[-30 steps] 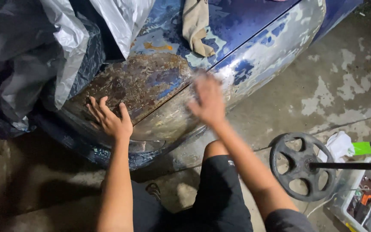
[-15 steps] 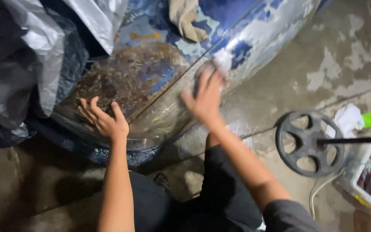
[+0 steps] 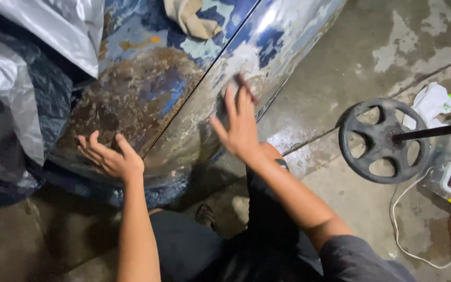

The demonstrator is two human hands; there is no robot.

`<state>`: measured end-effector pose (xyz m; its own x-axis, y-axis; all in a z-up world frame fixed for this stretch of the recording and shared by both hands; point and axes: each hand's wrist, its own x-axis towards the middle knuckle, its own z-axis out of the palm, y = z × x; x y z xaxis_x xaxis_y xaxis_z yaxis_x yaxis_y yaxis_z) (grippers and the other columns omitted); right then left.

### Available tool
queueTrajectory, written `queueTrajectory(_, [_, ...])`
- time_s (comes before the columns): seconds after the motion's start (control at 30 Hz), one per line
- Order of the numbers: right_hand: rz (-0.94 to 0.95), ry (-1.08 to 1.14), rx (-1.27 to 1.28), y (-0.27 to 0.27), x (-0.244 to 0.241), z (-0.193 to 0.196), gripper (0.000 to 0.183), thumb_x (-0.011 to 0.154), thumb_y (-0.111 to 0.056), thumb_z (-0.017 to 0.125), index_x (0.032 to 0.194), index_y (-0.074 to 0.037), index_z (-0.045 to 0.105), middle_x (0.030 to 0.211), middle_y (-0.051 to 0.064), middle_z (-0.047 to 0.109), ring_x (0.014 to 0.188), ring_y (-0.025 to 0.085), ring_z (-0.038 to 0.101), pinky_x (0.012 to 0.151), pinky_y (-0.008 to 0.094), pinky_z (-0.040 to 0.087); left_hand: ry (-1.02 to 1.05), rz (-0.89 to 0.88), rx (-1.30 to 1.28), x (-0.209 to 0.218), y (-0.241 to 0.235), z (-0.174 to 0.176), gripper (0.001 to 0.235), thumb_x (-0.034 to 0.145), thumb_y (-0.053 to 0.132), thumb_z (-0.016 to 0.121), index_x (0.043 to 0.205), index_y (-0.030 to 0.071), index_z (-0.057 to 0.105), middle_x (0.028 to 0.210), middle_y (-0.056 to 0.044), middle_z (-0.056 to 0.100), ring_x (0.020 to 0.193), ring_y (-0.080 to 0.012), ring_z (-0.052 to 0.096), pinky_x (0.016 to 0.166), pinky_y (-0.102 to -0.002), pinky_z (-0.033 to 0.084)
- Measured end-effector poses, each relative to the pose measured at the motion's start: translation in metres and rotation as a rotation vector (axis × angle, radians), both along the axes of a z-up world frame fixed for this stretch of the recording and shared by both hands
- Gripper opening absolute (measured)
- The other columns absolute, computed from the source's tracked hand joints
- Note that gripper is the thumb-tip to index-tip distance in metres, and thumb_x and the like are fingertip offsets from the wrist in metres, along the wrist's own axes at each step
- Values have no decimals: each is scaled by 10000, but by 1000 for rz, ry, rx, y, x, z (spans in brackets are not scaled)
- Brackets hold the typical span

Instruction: Manually sanding a car fender using a sanding block to prepare the surface for painting or repair.

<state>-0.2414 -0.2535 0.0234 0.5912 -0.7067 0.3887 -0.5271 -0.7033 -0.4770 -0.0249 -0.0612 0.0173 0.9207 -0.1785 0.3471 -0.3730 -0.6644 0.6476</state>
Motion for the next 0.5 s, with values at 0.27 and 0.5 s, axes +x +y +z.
queueTrajectory(0.27, [-46, 13, 28, -16, -3, -17, 818, 1025, -525, 621, 1644, -109, 287, 1617, 346, 272, 1460, 546, 356, 1156, 650, 324, -47, 27, 6, 2, -1, -2, 424, 1034, 307, 636, 1393, 195, 440, 1593, -148, 320, 1501, -370, 228, 1067, -671, 268])
queueTrajectory(0.5, [-30, -2, 91, -23, -6, -6, 761, 1068, -455, 615, 1658, -135, 259, 1652, 319, 228, 1499, 539, 305, 1203, 638, 271, -90, 14, 10, 2, 1, -5, 403, 1042, 293, 654, 1377, 188, 456, 1571, -136, 348, 1496, -354, 234, 1062, -637, 281])
